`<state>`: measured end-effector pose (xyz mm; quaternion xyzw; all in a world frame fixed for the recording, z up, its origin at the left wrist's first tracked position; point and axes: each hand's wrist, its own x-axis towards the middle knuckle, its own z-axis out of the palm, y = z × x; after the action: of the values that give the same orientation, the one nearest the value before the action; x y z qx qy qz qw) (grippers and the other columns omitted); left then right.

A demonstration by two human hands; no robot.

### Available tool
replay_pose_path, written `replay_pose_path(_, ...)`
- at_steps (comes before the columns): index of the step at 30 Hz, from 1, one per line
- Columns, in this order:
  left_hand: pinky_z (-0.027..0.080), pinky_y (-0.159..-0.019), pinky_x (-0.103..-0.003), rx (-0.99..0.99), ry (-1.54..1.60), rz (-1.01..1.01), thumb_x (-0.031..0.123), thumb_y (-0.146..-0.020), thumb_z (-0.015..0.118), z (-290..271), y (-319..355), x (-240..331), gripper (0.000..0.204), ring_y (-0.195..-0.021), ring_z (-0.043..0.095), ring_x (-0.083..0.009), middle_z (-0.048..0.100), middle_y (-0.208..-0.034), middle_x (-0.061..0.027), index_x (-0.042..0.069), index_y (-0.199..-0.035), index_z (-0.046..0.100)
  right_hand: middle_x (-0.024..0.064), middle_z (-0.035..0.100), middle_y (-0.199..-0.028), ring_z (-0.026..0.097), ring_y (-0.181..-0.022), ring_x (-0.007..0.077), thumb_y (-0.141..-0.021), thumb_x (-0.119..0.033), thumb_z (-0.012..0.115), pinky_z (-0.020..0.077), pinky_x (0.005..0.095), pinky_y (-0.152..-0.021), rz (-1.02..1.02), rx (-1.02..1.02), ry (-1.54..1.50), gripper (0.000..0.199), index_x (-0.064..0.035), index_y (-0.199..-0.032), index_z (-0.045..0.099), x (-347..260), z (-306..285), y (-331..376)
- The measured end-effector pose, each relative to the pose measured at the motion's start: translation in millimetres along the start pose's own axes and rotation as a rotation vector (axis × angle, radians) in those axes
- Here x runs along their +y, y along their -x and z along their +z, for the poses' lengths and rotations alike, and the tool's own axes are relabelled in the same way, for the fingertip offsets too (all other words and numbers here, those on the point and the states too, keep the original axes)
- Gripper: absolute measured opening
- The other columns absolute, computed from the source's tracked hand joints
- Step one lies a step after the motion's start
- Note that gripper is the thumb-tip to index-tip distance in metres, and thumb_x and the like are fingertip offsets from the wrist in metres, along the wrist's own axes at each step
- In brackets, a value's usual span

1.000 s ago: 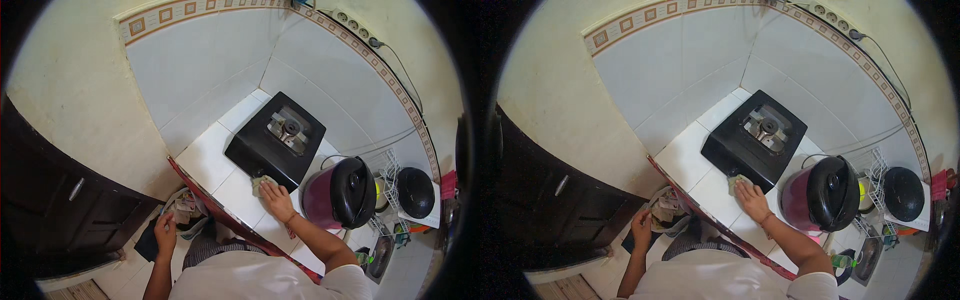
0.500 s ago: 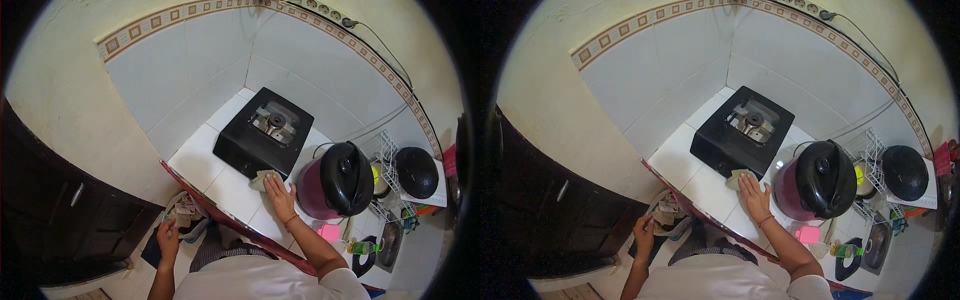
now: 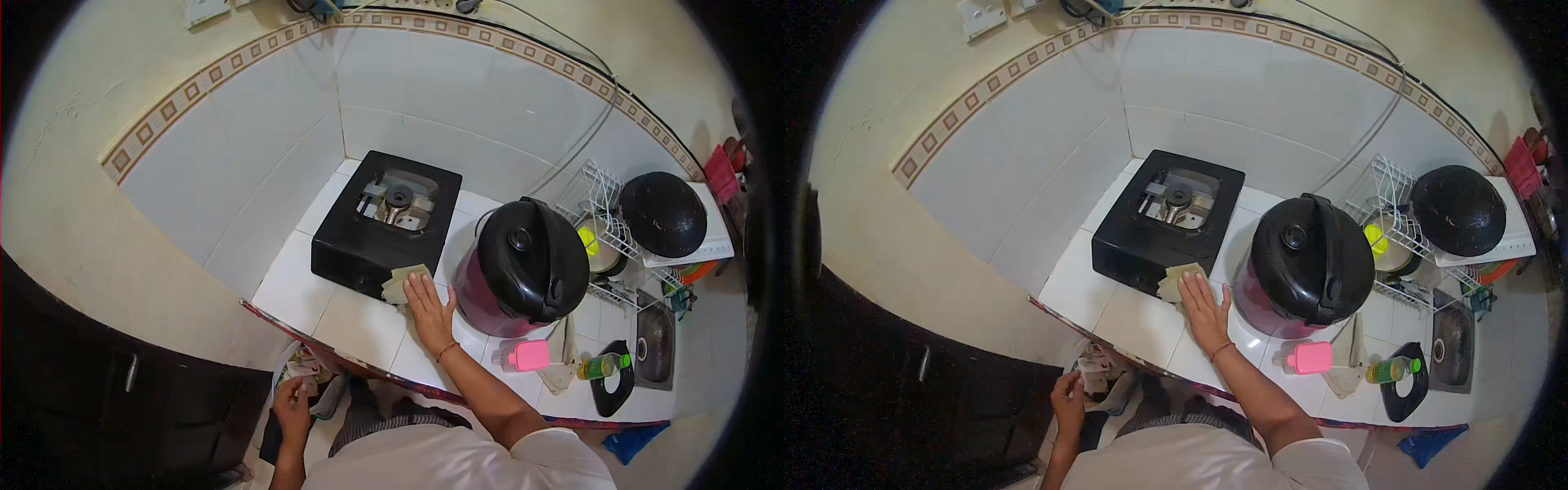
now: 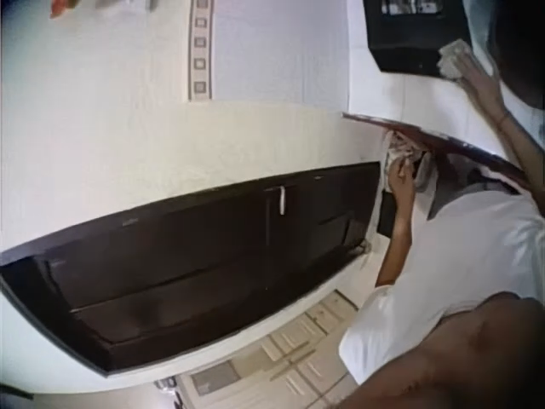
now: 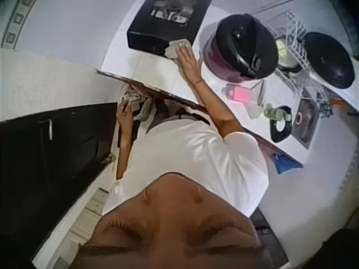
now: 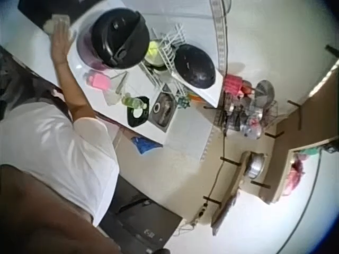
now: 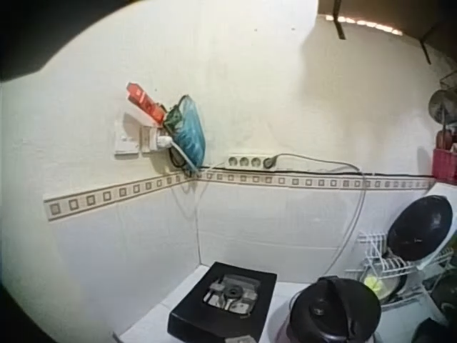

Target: Cleaning a portable gas stove with a sponge and cloth in a kitchen area.

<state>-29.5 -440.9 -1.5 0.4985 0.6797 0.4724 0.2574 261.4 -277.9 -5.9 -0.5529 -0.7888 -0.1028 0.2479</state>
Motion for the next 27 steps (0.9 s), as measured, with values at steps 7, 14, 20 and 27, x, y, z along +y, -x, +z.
replay_pose_path(7, 0.048, -0.076, -0.03, -0.07, -0.025, -0.011, 0.005, -0.085, 0.061, -3.3, -2.2, 11.7, 0.018, -0.085, 0.061, -0.0198, 0.063, -0.094, -0.0131, -0.004, -0.101, 0.065, 0.0083, 0.052, -0.126, 0.042, -0.124, 0.0233, -0.082, -0.015, 0.056, 0.023, 0.0527, -0.104, 0.383, -0.011, 0.017, 0.037, -0.0064, -0.118, 0.055, -10.9, -9.2, -71.4)
replay_pose_path(14, 0.047, -0.079, -0.028, -0.168, -0.086, 0.015, 0.005, -0.086, 0.061, 10.9, -24.2, 29.0, 0.016, -0.085, 0.06, -0.0178, 0.064, -0.092, -0.0118, -0.005, -0.098, 0.065, 0.0087, 0.045, -0.138, 0.037, -0.132, 0.0259, -0.082, -0.003, 0.052, 0.0281, 0.0541, -0.104, 0.211, 0.139, -0.211, 0.048, -0.007, -0.13, 0.049, -11.4, 8.4, 1.1)
replay_pose_path(20, 0.045, -0.078, -0.026, -0.186, -0.067, -0.032, 0.007, -0.088, 0.06, 3.8, -51.6, 12.8, 0.017, -0.085, 0.057, -0.0135, 0.063, -0.092, -0.0076, -0.007, -0.099, 0.064, 0.0134, 0.055, -0.12, 0.053, -0.108, 0.0189, -0.098, -0.014, 0.046, 0.039, 0.028, -0.095, 0.948, 0.404, -1.001, 0.035, 0.001, -0.129, 0.047, 1.4, 13.3, 27.8)
replay_pose_path(27, 0.047, -0.079, -0.027, -0.307, -0.05, 0.074, 0.007, -0.087, 0.061, 27.2, -107.2, 19.3, 0.017, -0.087, 0.059, -0.0161, 0.063, -0.094, -0.0106, -0.004, -0.099, 0.064, 0.0227, 0.059, -0.106, 0.053, -0.11, 0.029, -0.1, -0.023, 0.044, 0.0383, 0.0335, -0.095, 0.921, 0.414, -1.332, 0.036, 0.0046, -0.122, 0.049, 29.0, 57.6, -20.7)
